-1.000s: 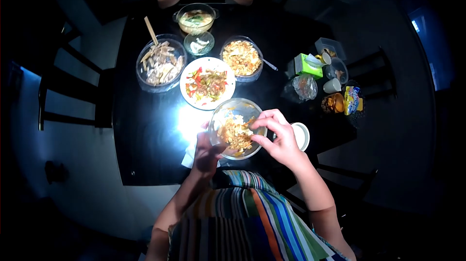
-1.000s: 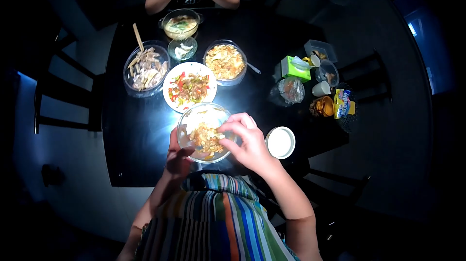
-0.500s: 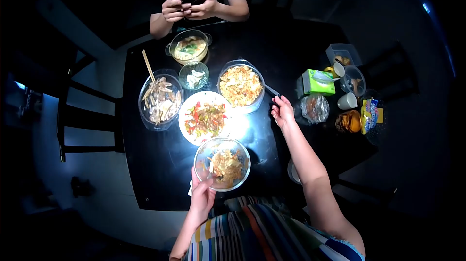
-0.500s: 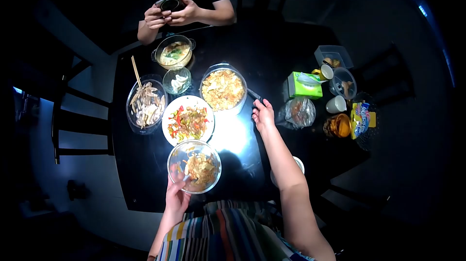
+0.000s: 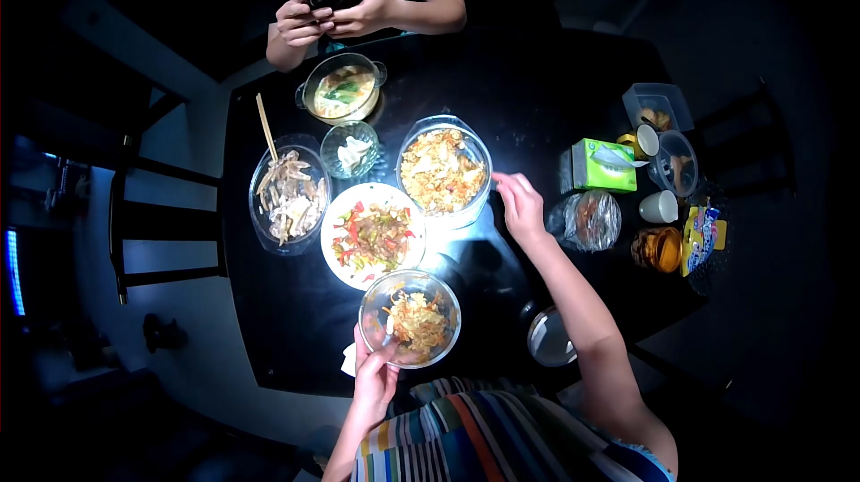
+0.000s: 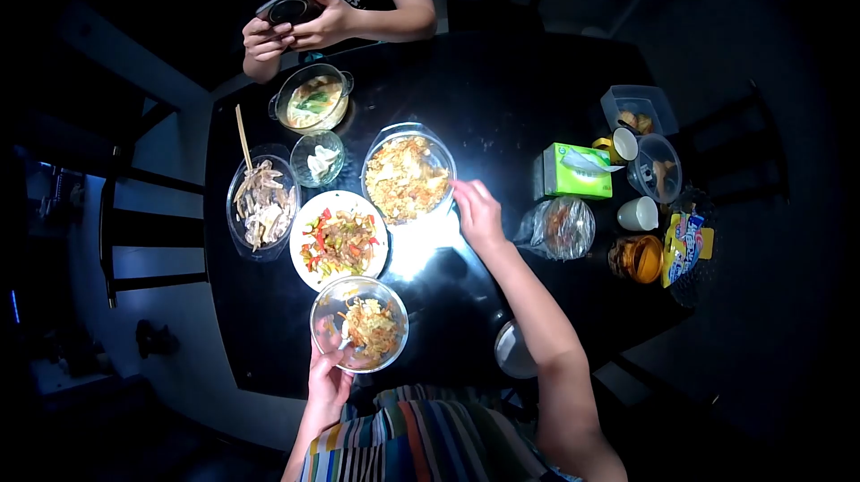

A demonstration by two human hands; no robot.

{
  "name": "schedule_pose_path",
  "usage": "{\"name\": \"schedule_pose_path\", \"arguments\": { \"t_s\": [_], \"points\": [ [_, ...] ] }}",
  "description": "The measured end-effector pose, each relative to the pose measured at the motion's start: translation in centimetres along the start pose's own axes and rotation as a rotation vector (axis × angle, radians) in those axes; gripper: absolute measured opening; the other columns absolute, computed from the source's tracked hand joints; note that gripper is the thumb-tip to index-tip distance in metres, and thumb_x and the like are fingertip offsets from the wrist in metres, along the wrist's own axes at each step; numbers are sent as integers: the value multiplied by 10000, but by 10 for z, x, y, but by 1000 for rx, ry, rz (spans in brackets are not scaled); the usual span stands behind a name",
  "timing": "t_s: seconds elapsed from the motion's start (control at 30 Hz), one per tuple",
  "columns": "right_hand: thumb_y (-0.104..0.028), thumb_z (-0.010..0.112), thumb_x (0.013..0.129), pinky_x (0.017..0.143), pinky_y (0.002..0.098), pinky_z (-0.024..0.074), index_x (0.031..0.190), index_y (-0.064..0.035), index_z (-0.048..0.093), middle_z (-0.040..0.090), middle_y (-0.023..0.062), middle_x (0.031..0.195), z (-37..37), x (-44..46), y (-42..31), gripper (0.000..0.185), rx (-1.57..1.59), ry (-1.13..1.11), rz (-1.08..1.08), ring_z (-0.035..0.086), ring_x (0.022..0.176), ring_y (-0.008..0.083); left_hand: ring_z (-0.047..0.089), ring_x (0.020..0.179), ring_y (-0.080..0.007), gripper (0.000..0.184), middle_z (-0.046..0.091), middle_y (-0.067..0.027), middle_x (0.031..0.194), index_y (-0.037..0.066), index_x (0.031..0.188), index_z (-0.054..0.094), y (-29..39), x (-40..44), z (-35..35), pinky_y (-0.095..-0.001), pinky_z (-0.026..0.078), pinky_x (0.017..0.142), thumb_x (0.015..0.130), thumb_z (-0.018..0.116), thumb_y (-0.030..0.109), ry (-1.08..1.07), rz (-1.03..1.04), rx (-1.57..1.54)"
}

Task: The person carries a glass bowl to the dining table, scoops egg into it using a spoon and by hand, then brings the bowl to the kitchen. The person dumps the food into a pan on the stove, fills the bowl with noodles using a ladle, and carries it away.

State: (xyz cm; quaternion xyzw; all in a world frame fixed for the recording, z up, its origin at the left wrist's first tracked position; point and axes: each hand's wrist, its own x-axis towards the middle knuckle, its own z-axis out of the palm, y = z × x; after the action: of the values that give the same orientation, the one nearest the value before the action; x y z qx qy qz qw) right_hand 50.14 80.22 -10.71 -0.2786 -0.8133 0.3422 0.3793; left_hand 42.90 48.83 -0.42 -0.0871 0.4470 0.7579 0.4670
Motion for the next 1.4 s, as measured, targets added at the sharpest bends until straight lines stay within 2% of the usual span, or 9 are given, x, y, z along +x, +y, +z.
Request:
{"name": "schedule_pose_path", "arguments": {
  "t_s": [0.17,0.27,0.47,0.67,0.8,0.87,0.9,1.13,1.4],
  "points": [
    [-22,459,879,542,214,414,949,33,600,556,77,769,-20,-2,-6,167,121,81,79,506,591,103,481,1072,-268,607,379,-154,1234,113,1301,253,-1,9,3,-420,534,786,750,446,-52,52,-1,-3],
    [-2,465,859,538,245,424,936,24,600,555,88,741,-20,16,4,158,136,108,216,525,587,144,496,1029,-250,607,369,-144,1226,119,1299,261,2,12,8,-432,532,787,748,448,-51,67,-20,10],
    [-51,515,861,617,278,476,948,-4,612,582,113,807,8,41,18,139,80,87,146,595,698,214,482,1096,-270,638,403,-124,1210,116,1312,280,5,13,16,-401,512,844,707,454,13,132,-13,140],
    [-36,550,819,617,337,481,916,-12,606,577,134,801,6,33,12,115,-89,-88,-114,584,693,288,476,1102,-270,632,401,-124,1212,117,1305,289,6,16,13,-397,516,836,704,452,10,129,-3,167],
    [-25,529,842,597,290,473,891,3,609,584,133,786,-6,30,15,98,-31,57,53,587,655,253,471,1093,-279,646,383,-128,1214,128,1309,272,7,19,12,-452,524,804,700,433,-17,104,-2,90],
    [-70,489,881,543,234,437,921,-5,617,561,73,712,-1,33,23,150,-57,75,29,546,589,142,417,1142,-304,682,324,-146,1265,138,1321,222,6,23,1,-508,523,786,694,398,-63,69,-32,22],
    [-88,483,889,521,226,426,918,-3,615,553,60,691,4,32,27,159,-19,76,104,527,563,125,528,1014,-264,633,434,-104,1158,134,1306,301,5,23,6,-486,538,758,705,444,-6,97,-1,55],
    [-172,429,931,380,223,364,859,39,567,484,21,573,19,36,48,262,641,280,904,396,408,76,505,1033,-289,635,448,-106,1130,135,1303,296,7,25,1,-497,543,743,703,417,-32,69,24,26],
    [-168,413,942,420,213,369,903,48,557,468,20,579,0,33,31,263,808,292,869,384,451,72,456,1104,-307,649,355,-124,1247,144,1309,270,14,39,5,-492,535,759,699,419,-19,39,-10,72]
  ]
}}
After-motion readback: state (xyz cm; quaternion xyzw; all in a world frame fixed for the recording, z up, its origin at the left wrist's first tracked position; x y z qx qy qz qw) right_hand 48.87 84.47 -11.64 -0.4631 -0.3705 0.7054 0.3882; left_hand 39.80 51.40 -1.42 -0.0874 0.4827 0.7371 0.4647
